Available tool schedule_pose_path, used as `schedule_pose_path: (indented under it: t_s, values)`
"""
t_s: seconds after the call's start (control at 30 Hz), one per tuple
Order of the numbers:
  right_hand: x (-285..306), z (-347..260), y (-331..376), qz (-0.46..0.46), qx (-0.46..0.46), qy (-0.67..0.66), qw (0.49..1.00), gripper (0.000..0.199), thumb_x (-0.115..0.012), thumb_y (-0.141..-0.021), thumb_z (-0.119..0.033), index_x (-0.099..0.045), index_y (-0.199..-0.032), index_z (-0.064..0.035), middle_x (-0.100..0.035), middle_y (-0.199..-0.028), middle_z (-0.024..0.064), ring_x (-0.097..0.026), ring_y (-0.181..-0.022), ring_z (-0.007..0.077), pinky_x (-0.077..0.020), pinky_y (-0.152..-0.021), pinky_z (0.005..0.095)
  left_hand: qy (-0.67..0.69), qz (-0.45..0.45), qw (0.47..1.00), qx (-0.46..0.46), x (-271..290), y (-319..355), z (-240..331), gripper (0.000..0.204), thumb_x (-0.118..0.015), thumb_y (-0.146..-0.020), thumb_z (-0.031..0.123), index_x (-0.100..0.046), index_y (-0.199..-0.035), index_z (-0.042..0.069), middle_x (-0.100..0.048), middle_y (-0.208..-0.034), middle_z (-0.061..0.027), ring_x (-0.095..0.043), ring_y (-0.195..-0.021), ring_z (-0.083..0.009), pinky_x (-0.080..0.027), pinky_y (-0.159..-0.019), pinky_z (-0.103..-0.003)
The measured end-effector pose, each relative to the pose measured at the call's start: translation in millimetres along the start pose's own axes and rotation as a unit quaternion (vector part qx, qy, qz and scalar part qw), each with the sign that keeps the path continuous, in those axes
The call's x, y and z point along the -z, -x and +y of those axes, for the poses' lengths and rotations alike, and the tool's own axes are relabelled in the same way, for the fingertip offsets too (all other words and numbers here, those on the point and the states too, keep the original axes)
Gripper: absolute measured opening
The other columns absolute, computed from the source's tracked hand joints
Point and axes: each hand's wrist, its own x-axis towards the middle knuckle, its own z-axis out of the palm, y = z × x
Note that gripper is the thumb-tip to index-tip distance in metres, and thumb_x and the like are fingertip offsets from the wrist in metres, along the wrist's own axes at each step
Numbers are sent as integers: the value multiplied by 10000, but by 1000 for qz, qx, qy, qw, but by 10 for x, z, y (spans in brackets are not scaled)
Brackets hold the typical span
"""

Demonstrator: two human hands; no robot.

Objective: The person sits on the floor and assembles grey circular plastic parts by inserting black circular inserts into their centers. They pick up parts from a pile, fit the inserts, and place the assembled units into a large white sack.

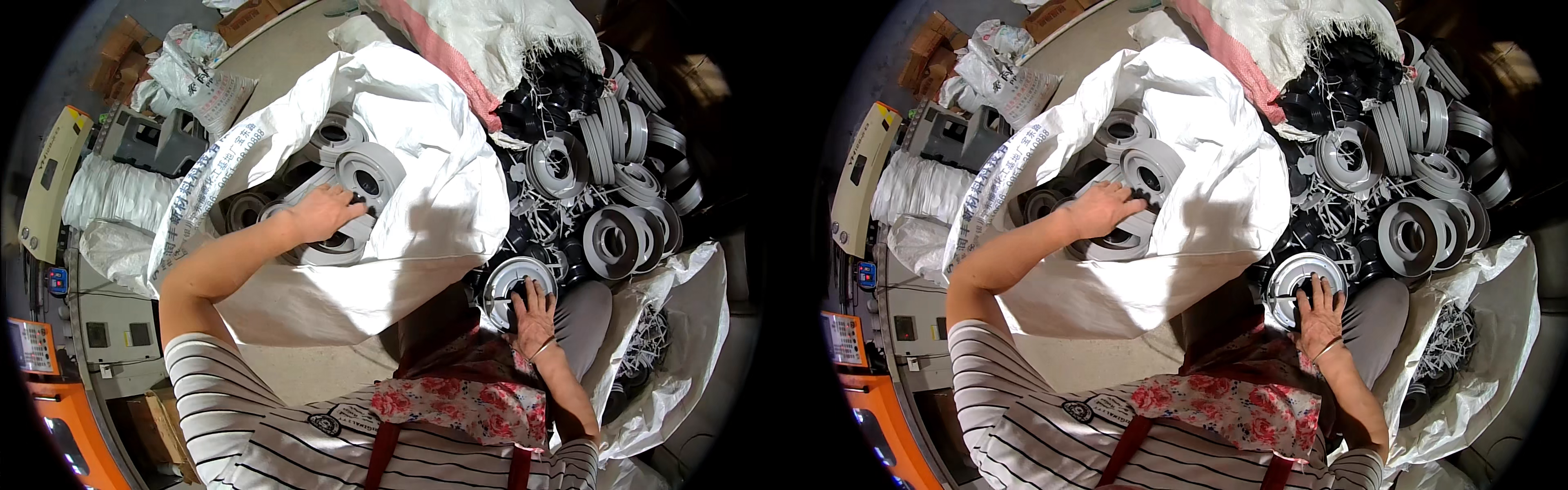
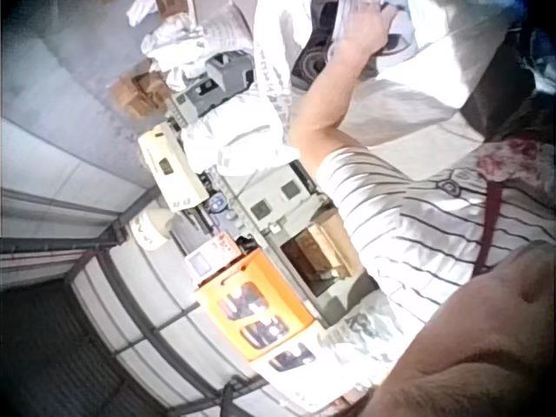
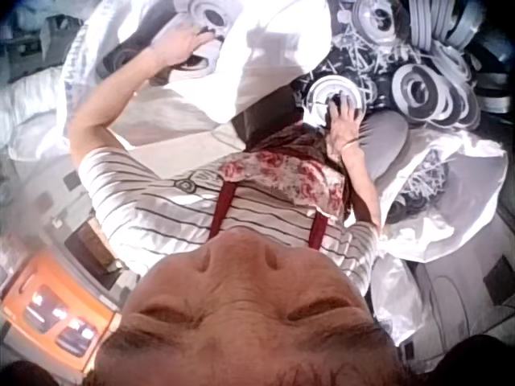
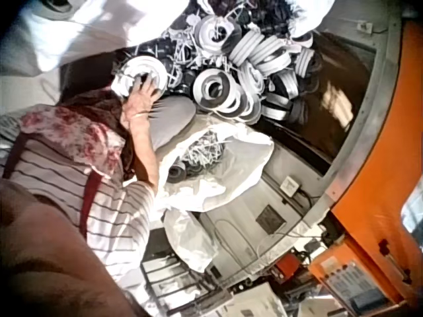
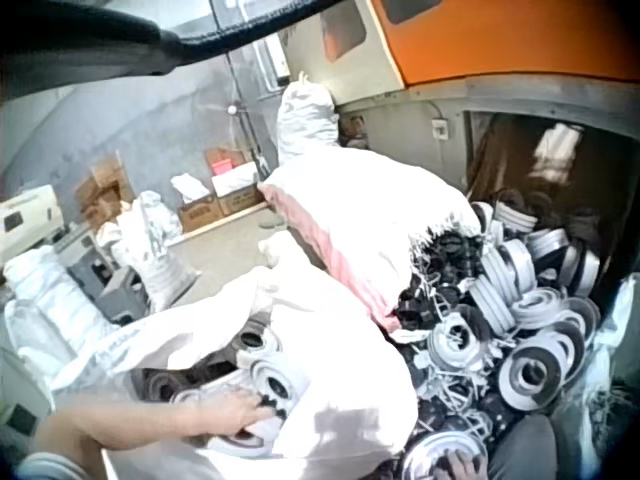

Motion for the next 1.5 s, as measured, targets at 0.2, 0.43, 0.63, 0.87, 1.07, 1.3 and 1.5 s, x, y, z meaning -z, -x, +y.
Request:
schedule_pose_path:
  t_s: [0.2, 0.43, 0.63, 0.87, 1.07, 1.3, 1.5]
  values:
    - [-60, 4, 17, 36, -9, -1, 999, 884, -839, -539, -312, -451, -1295, -69, -198, -1469, 227, -200, -1353, 393, -166, -1071, 572, -50, -34, 956, 287, 337, 266, -901, 323, -620, -746, 118, -536, -1048, 38, -621, -944, -165, -630, -883, -312, -513, -763, -413]
    - [-97, -20, -60, 36, -19, 22, 999, 852, -812, -560, -292, -453, -1296, -54, -200, -1467, 230, -203, -1349, 403, -141, -1079, 592, -258, 196, 773, 546, 195, 418, -2404, 460, -507, -887, 245, -411, -1279, 25, -549, -1068, -146, -557, -989, -340, -510, -814, -446]
    - [-201, 52, 7, 100, 21, -50, 994, 757, -768, -622, -241, -448, -1257, 18, -305, -1397, 237, -229, -1338, 409, -131, -1089, 598, 132, 22, 863, 488, -1125, 186, -2505, 697, -563, -846, 267, -272, -1402, -36, -300, -1435, -270, -335, -1322, -352, -300, -1085, -380]
    - [-15, 59, -17, 146, 21, -151, 977, 655, -770, -599, -199, -466, -1132, 29, -521, -993, 177, -491, -1021, 350, -218, -1068, 538, 215, 9, 912, 348, 104, -230, -1490, 373, -603, -839, 251, -626, -1006, -81, -654, -982, -236, -624, -950, -356, -475, -849, -393]
    - [373, 82, 263, 167, 64, -441, 879, 610, -773, -608, -161, -502, -1140, -35, -562, -1000, 180, -563, -963, 332, -461, -854, 365, 511, 22, 858, 31, 1391, -737, 1074, 465, -724, -772, 173, -583, -1191, 27, -590, -1194, -85, -564, -1062, -195, -436, -947, -327]
    - [558, 336, 574, 39, 264, -496, 826, 508, -786, -651, -144, -591, -1101, -10, -617, -984, 93, -586, -943, 203, -472, -848, 335, 377, -30, 883, -279, 985, -911, 2271, 631, -721, -705, 163, -490, -1271, 8, -493, -1280, -203, -464, -1205, -340, -372, -1034, -381]
    - [556, 769, -61, 143, 94, -625, 762, 426, -651, -869, -327, -582, -1108, 19, -623, -970, 44, -569, -860, 118, -461, -825, 277, 674, -24, 738, 3, 722, -650, 2476, 416, -634, -797, 76, -544, -1200, 20, -644, -992, -117, -605, -934, -190, -495, -810, -311]
